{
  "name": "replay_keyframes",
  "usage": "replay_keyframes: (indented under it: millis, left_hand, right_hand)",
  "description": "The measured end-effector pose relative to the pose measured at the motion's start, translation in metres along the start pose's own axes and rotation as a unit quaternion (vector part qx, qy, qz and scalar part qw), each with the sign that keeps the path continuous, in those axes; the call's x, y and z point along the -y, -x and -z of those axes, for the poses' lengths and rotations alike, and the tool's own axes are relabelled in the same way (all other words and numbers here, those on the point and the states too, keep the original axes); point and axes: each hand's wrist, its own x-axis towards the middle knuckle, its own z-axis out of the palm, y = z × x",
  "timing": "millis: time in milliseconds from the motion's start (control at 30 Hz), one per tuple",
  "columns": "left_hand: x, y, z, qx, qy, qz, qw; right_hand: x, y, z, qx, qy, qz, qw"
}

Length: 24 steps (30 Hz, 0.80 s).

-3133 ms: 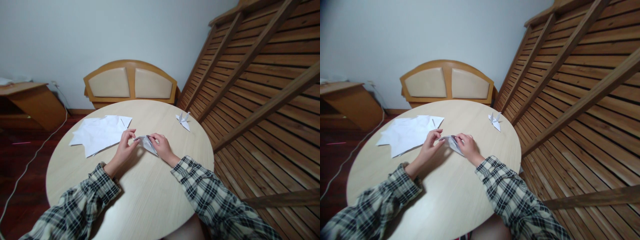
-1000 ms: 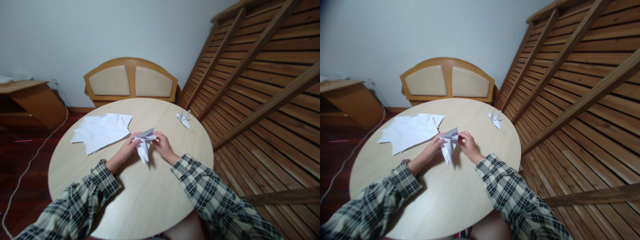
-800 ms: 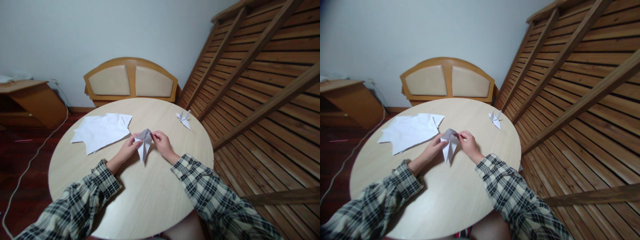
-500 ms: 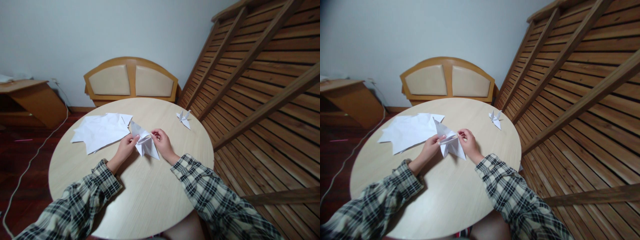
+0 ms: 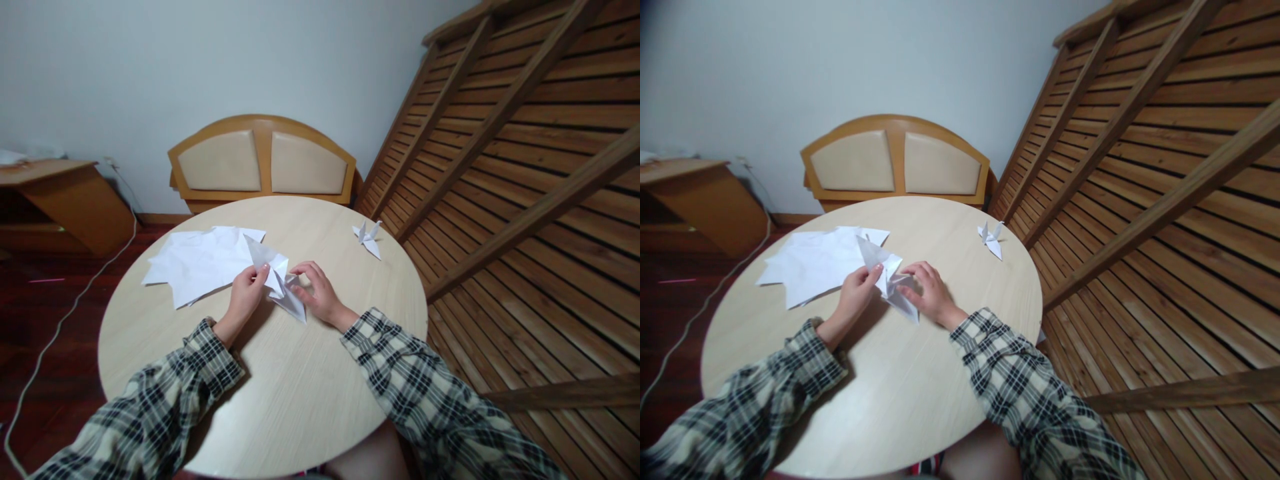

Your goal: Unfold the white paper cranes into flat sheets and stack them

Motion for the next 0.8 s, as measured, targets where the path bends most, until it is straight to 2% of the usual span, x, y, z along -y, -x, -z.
replay_keyframes:
  millis: [200,367,500,633,700,800]
  left_hand:
    - [0.004,0.000,0.000,-0.013,0.019,0.013,1.000]
    - [0.006,0.000,0.000,0.002,0.111,0.048,0.993]
    - [0.003,-0.001,-0.001,0.019,0.216,0.099,0.971]
    - [0.000,-0.002,-0.005,0.043,0.284,0.125,0.950]
    - [0.001,-0.002,-0.005,0.041,0.281,0.122,0.951]
    - [0.004,-0.003,-0.002,0.012,0.216,0.097,0.972]
  right_hand:
    - [-0.005,-0.002,-0.004,-0.033,-0.005,-0.020,0.999]
    - [-0.015,0.000,-0.005,-0.110,-0.039,-0.141,0.983]
    - [-0.030,-0.001,-0.008,-0.144,-0.085,-0.212,0.963]
    - [-0.037,-0.003,-0.014,-0.135,-0.191,-0.244,0.941]
    - [-0.034,-0.004,-0.014,-0.141,-0.245,-0.262,0.923]
    - [-0.027,-0.005,-0.009,-0.153,-0.326,-0.301,0.883]
